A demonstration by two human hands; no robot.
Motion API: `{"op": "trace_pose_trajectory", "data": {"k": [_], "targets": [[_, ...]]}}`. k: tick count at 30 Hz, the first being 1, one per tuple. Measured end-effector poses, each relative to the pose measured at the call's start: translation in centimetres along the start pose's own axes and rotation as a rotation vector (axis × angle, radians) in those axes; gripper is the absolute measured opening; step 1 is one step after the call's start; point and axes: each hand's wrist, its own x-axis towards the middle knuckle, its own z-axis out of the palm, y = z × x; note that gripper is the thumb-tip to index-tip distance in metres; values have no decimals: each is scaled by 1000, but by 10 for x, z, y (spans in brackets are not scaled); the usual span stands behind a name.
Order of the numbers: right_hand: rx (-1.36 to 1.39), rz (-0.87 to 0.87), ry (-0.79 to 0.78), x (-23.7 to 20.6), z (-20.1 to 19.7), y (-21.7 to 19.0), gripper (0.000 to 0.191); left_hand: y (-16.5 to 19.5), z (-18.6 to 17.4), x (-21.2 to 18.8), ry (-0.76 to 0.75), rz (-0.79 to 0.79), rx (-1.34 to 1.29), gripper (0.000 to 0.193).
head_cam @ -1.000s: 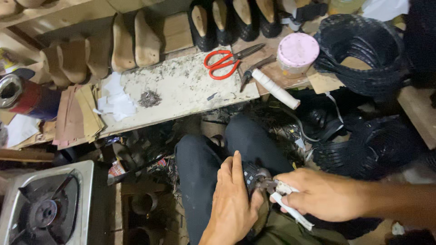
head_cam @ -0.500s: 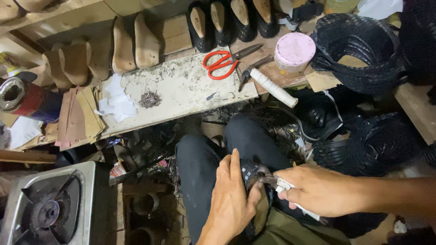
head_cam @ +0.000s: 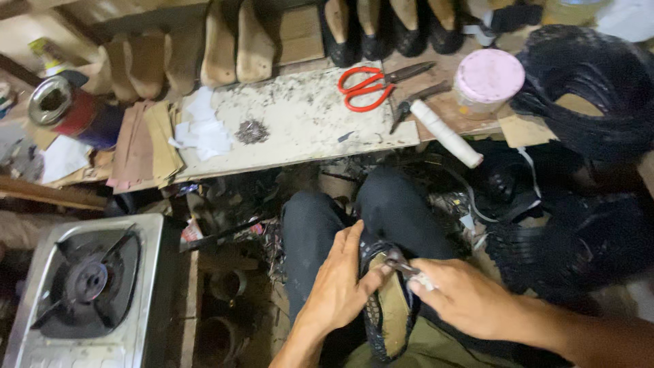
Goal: The person attaches a black woven shoe upper to a wooden shoe last. They position the upper, then repeatedly use a hammer to drive nails along the perimeter to secure it. The person rotates the last to work around the edges and continues hammering until the upper is fully attached.
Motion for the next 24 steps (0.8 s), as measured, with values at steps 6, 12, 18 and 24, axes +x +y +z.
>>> {"op": "trace_pose_trajectory", "data": {"k": [6, 12, 18, 24], "targets": [[-311, -201, -278, -1, -67, 10, 18, -25, -8, 7, 36, -123, -26, 83], [-640, -70, -174, 95, -91, -19, 24, -34, -8, 5, 36, -30, -69, 86], [-501, -590, 268, 226, -67, -82, 24, -31, -11, 4, 9, -18, -73, 87], [-532, -482, 263, 262, -73, -87, 22, -38, -17, -9, 68, 1, -112, 86]]}}
